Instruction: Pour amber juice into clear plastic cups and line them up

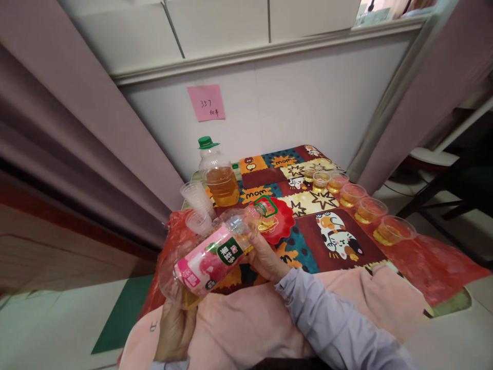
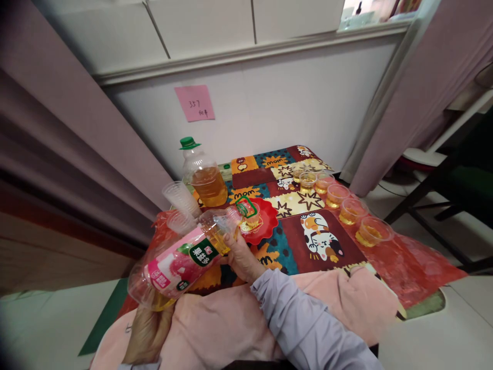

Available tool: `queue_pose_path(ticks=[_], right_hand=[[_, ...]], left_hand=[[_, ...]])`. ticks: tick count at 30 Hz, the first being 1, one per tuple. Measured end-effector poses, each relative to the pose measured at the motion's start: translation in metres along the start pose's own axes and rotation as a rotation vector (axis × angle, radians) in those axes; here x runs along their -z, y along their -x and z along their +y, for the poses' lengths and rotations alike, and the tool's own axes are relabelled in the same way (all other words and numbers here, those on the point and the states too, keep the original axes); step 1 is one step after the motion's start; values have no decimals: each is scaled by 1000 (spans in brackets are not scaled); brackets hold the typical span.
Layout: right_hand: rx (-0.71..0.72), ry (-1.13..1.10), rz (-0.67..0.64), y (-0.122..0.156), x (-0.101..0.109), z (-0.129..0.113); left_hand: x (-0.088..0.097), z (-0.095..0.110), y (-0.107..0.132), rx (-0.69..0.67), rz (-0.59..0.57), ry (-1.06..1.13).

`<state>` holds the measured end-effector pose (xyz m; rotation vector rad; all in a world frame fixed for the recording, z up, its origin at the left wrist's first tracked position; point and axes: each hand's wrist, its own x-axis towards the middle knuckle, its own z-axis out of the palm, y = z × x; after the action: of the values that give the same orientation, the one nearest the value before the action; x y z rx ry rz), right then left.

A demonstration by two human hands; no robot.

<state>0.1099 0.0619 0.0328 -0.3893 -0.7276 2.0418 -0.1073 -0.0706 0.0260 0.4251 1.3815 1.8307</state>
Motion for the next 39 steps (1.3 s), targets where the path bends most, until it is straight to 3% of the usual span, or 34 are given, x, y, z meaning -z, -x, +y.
queue_pose_path(ticks=[6, 17, 32, 39], right_hand=[[-4, 19, -9, 1, -2, -2], [-13, 16, 11, 2, -3, -4], [11, 64, 25, 4, -8, -7], [43, 111, 65, 4, -7, -3]], left_hand=[[-1, 0, 0, 43, 65, 33], [6, -4, -3, 68, 52, 28], [-6, 3, 4, 64, 50, 5], [-17, 7, 11, -9, -79, 53]])
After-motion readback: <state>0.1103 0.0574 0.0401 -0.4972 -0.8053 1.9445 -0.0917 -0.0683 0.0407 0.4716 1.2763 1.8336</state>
